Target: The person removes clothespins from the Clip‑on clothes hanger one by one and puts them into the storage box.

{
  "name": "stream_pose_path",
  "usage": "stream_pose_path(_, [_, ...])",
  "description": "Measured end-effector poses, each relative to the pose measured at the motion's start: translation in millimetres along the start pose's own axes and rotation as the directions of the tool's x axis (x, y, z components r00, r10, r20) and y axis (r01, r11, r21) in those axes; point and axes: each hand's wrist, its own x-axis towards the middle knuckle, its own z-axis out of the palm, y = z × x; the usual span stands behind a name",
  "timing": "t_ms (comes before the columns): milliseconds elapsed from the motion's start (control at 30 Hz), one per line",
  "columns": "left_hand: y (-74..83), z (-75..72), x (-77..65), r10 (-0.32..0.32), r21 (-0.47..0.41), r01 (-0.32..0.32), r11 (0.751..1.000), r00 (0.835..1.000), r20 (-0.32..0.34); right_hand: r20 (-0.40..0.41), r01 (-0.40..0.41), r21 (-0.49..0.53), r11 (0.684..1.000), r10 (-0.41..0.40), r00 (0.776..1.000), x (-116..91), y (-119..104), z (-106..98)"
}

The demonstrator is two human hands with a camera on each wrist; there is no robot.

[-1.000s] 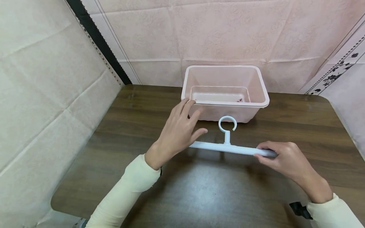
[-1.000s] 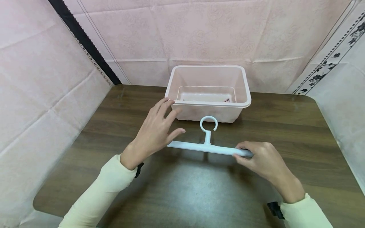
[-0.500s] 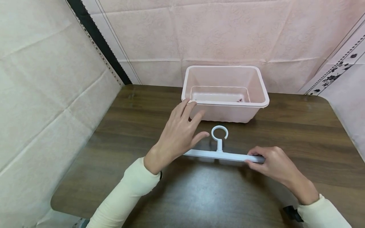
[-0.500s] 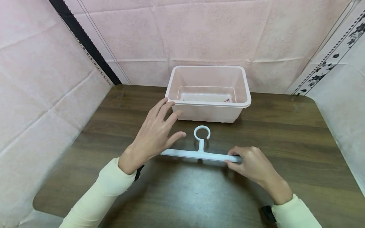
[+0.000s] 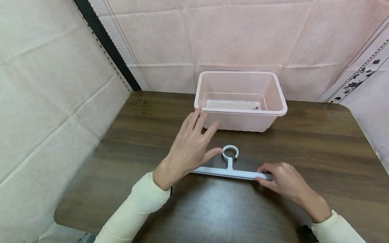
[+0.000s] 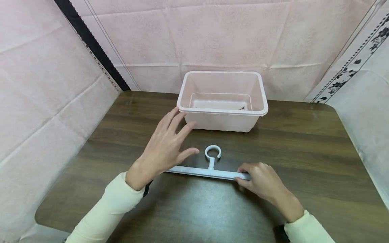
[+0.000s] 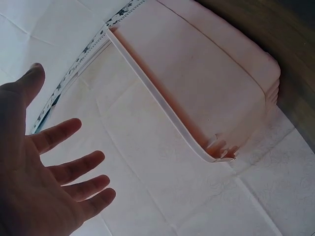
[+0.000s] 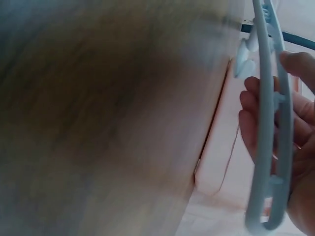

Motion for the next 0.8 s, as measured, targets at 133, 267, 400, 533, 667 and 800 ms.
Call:
stream_pose_path(133, [2.1,1.7,-1.6,-0.008,0.022,0.007,1.0,0.999,0.05,0.031,-0.011,-0.03,0.999,0.012,0.999,-0.5,-0.3,1.7])
stream_pose_path(267, [3.6,2.3,-1.7,-0.012,0.019,0.011,1.0,0.998,0.069,0.066,-0.009,-0.069,0.998,0.013,0.998,-1.0,-1.9,1.4])
stream_pose_path(400, [4.4,2.0,-1.6,-0.017,0.03,0.014,0.999,0.996,0.084,0.084,-0.003,-0.112,0.994,0.012,0.996,-1.5,-3.2,1.0])
stream_pose_path(533, [3.7,2.0,-2.3,-0.023,0.05,0.018,0.999,0.996,0.088,0.09,0.008,-0.151,0.988,0.006,0.996,-1.9,-2.6,3.5])
stream_pose_path(667, [2.6,2.7,-3.7,-0.028,0.064,0.023,0.998,0.996,0.081,0.103,0.013,-0.161,0.987,0.004,0.995,-1.6,-1.1,4.8])
stream_pose_path(800, [1.3,3.4,-4.4,-0.025,0.076,0.019,0.997,0.997,0.072,0.017,0.074,-0.177,0.982,-0.072,0.997,3.2,0.2,-3.5])
